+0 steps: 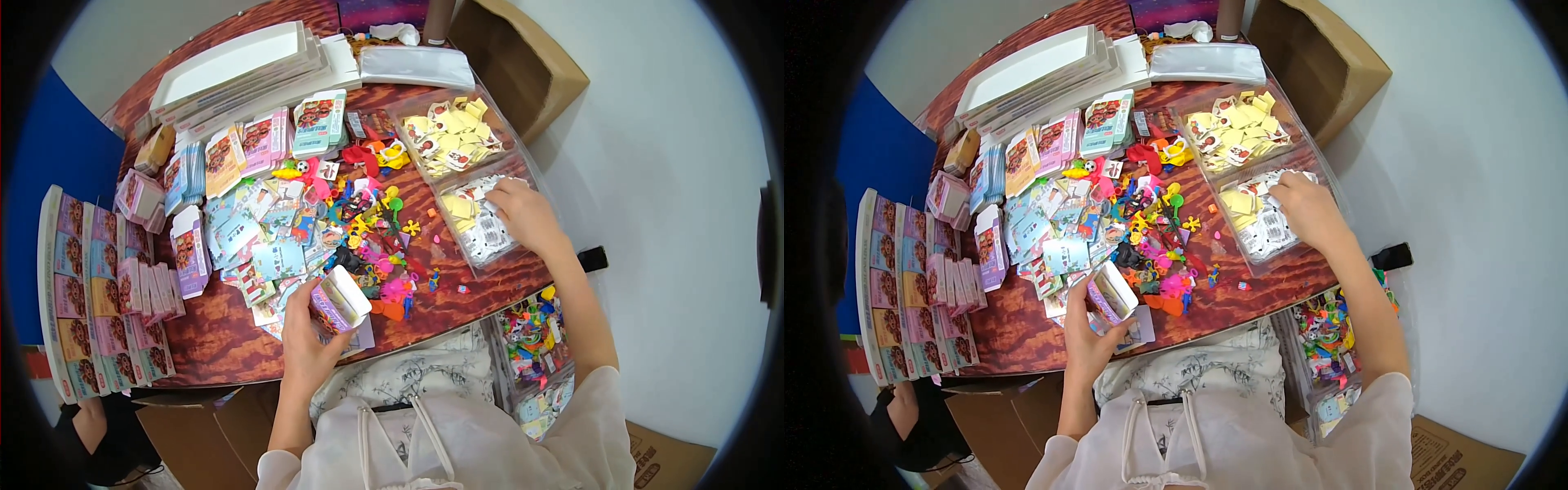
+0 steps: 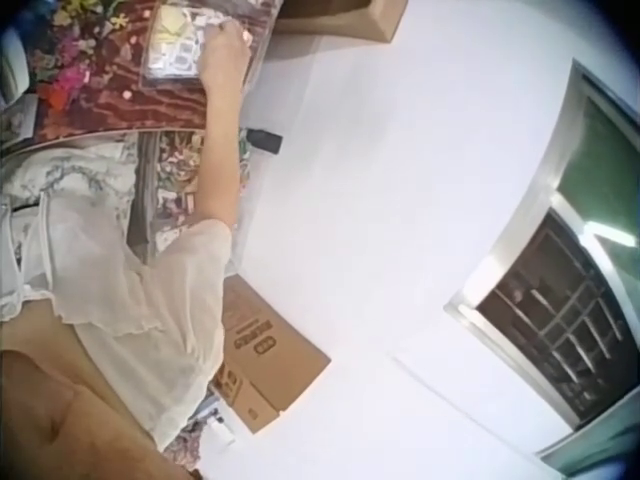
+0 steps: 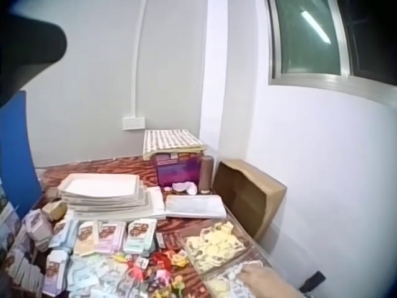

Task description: Sorting and packing various sticker sheets and cards into piles and boxes on a table.

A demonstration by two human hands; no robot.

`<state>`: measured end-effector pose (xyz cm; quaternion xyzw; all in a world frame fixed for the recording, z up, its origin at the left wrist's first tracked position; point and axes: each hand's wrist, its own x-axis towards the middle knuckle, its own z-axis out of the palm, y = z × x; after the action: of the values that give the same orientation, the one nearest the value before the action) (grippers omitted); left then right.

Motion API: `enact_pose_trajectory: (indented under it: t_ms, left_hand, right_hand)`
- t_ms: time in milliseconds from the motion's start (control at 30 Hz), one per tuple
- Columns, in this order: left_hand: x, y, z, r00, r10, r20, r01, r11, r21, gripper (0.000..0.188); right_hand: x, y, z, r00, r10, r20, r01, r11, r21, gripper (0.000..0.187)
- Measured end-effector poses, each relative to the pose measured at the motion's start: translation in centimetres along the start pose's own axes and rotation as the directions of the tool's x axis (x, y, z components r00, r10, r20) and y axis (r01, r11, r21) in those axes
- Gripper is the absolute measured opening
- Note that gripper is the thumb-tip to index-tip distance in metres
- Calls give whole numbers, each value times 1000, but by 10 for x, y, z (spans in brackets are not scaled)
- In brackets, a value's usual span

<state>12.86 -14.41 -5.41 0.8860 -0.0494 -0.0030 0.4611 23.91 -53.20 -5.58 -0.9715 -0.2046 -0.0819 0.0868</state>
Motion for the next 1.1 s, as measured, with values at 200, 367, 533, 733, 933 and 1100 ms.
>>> enact_pose_trajectory:
  t_ms: [200, 367, 533, 733, 933, 1100]
  left_hand:
    - [-2, -1, 1, 999, 12, -29, -12, 1000, 13, 81]
    - [-3, -9, 0, 999, 28, -40, -27, 999, 34, 83]
    - [0, -8, 0, 999, 27, -46, -26, 999, 24, 84]
    - [2, -6, 0, 998, 41, -46, -40, 999, 25, 83]
    - [-1, -9, -3, 999, 24, -37, -22, 999, 36, 83]
    - [-3, -8, -5, 999, 12, -46, -11, 1000, 29, 83]
  right_hand:
    - [5, 16, 14, 994, 89, -66, -83, 993, 89, 15]
    - [-6, 39, 27, 923, 354, -147, -273, 876, 397, 13]
    - [-3, 43, 21, 769, 614, 180, -482, 371, 794, 12]
    - [-5, 46, 9, 740, 565, 365, -511, 119, 851, 12]
    - [-4, 37, 3, 741, 531, 410, -475, -17, 880, 5]
    - [-1, 38, 5, 717, 504, 483, -533, -50, 844, 6]
